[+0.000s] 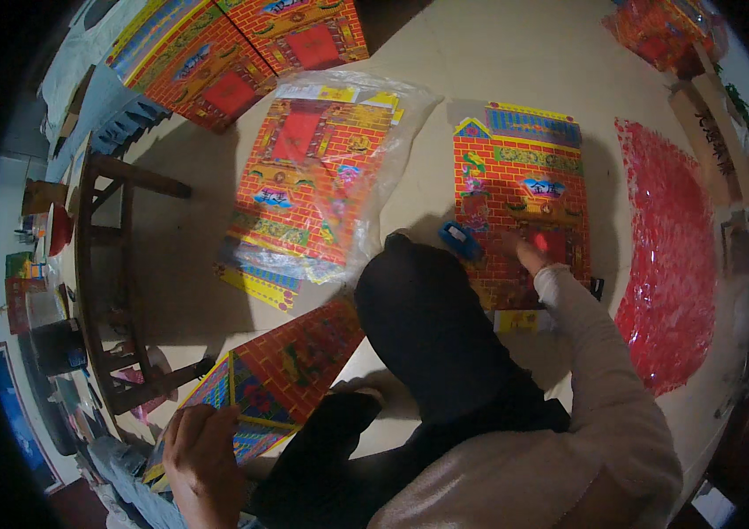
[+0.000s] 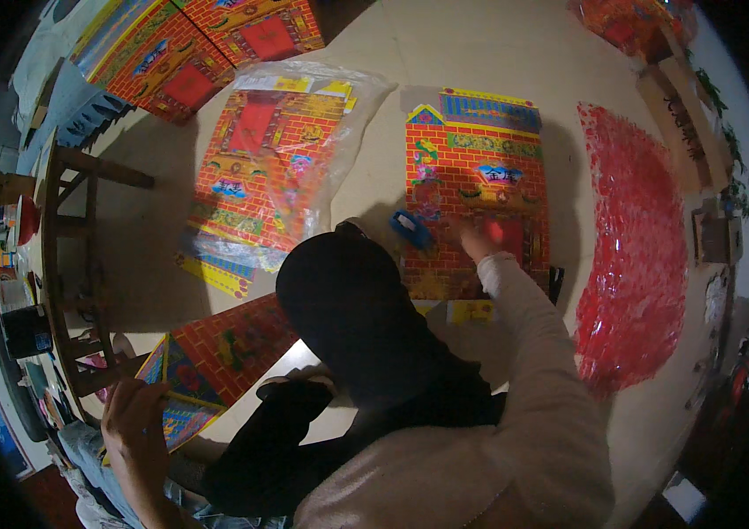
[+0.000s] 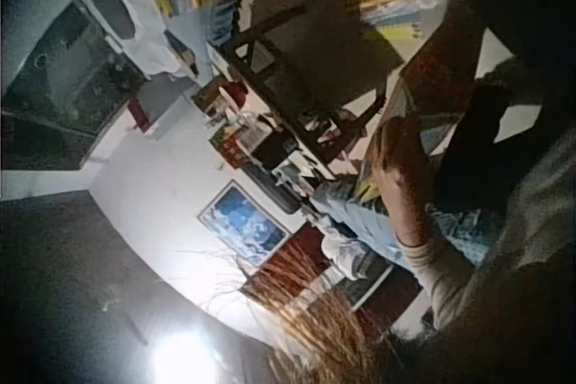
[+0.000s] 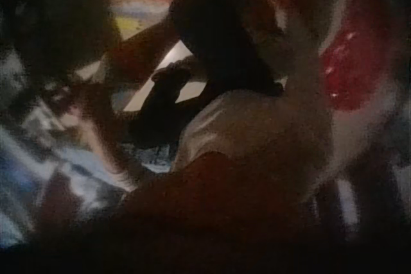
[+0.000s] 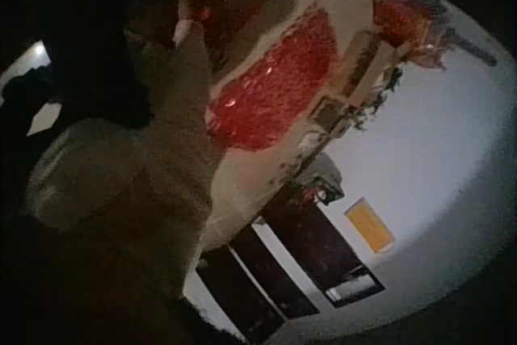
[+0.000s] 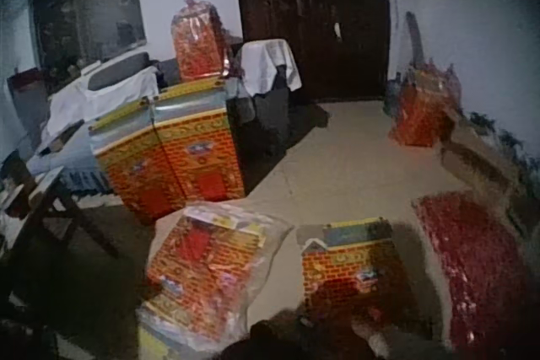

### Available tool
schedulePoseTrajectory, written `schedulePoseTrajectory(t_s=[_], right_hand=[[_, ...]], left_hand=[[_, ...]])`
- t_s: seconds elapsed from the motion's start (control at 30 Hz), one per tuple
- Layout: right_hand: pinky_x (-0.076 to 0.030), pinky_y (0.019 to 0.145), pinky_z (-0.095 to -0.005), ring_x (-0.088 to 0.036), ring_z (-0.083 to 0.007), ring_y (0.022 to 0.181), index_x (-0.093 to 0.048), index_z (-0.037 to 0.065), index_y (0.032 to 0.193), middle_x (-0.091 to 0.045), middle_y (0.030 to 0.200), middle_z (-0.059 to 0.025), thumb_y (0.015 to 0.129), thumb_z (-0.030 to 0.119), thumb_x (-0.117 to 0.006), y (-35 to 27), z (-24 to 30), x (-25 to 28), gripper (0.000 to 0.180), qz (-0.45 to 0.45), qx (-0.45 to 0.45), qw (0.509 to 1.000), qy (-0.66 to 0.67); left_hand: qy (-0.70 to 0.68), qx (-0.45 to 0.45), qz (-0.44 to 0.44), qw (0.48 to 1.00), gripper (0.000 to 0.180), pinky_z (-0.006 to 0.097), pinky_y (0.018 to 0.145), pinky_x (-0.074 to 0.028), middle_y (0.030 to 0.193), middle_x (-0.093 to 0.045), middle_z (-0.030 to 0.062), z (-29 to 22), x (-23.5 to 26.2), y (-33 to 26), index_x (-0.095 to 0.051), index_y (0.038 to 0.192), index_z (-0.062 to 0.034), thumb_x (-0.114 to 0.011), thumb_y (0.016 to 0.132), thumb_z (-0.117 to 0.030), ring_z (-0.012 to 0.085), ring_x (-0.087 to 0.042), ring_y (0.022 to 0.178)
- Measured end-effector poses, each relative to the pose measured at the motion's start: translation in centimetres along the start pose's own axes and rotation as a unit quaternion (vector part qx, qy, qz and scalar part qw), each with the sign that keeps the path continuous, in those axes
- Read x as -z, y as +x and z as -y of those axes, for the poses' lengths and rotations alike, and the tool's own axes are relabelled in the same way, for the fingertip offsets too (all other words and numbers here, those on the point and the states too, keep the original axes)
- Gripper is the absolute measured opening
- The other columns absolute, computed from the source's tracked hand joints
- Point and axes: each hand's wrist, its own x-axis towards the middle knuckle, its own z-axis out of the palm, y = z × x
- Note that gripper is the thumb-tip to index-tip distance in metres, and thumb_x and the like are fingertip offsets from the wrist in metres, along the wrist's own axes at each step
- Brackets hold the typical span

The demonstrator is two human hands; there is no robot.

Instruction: The person assembles a colorful printed cardboard box by folding flaps and securing edges with a stapler. They handle multiple similar boxes, folding and stapling each one individually.

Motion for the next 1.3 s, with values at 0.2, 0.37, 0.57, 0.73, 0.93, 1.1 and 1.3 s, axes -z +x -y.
schedulePoseTrajectory(t_s=[0.2,0.37,0.57,0.73,0.93,1.1,1.3], right_hand=[[-0.048,0.106,-0.0429,-0.065,-0.0261,0.125,-0.064,0.015,0.142,-0.069,0.136,-0.0142,0.097,0.047,-0.066,-2.1,6.5,-2.2,0.056,0.017,0.009,0.999,0.034],[-0.058,0.085,-0.0374,-0.072,-0.0242,0.096,-0.068,0.004,0.132,-0.074,0.113,-0.0151,0.089,0.038,-0.073,2.6,-0.1,-3.3,0.055,-0.013,-0.06,0.998,0.019],[-0.058,0.072,-0.0407,-0.072,-0.0262,0.082,-0.072,0.003,0.116,-0.075,0.094,-0.0135,0.09,0.034,-0.071,3.4,0.1,-3.5,0.041,0.005,-0.048,0.996,0.068],[-0.056,0.074,-0.0404,-0.071,-0.024,0.082,-0.074,0.007,0.106,-0.074,0.093,-0.0116,0.097,0.032,-0.068,1.9,-4.3,-3.9,0.028,-0.014,0.152,0.943,-0.295],[-0.055,0.074,-0.0413,-0.069,-0.0196,0.079,-0.075,0.008,0.096,-0.072,0.088,-0.0078,0.098,0.038,-0.064,0.3,-9.1,-6.4,0.031,-0.129,-0.04,0.952,0.274],[-0.057,0.074,-0.0346,-0.07,-0.0143,0.088,-0.076,0.004,0.102,-0.075,0.098,-0.0086,0.1,0.032,-0.07,2.5,-5.5,-9.1,0.029,-0.101,-0.091,0.97,0.2],[-0.056,0.079,-0.0438,-0.07,-0.0339,0.081,-0.073,0.009,0.113,-0.071,0.09,-0.0119,0.097,0.047,-0.068,2.7,-10.7,-10.3,0.042,-0.18,-0.15,0.972,-0.009]], left_hand=[[0.032,0.039,0.011,0.999,0.021,0.044,0.079,-0.055,0.093,-0.067,0.0165,0.4,0.1,-1.0,-0.073,0.096,0.0015,-0.07,0.078,0.01,0.0325,-0.068,0.088],[0.033,-0.004,-0.023,0.999,0.021,0.044,0.08,-0.056,0.094,-0.068,0.0155,-3.3,-0.1,0.6,-0.073,0.097,0.0013,-0.07,0.078,0.009,0.0325,-0.069,0.089],[0.031,0.054,0.004,0.998,0.02,0.044,0.081,-0.056,0.096,-0.069,0.0156,-0.3,0.0,-0.8,-0.074,0.097,0.0007,-0.071,0.078,0.008,0.0322,-0.069,0.09],[0.026,0.05,0.011,0.998,0.019,0.044,0.081,-0.056,0.097,-0.069,0.015,0.4,-0.4,-0.4,-0.075,0.098,-0.0001,-0.071,0.08,0.007,0.0315,-0.069,0.091],[0.012,0.048,0.01,0.999,0.018,0.043,0.081,-0.056,0.096,-0.068,0.0143,0.7,-0.4,-0.2,-0.073,0.098,-0.0005,-0.07,0.081,0.006,0.0308,-0.069,0.091],[0.046,0.08,0.014,0.996,0.016,0.043,0.081,-0.056,0.097,-0.068,0.0143,0.1,0.6,-1.6,-0.073,0.097,-0.0002,-0.069,0.083,0.005,0.0309,-0.068,0.091],[0.024,0.049,0.012,0.998,0.015,0.044,0.081,-0.056,0.098,-0.068,0.015,0.1,0.0,-0.4,-0.073,0.097,0.0012,-0.069,0.083,0.005,0.0316,-0.068,0.092]])
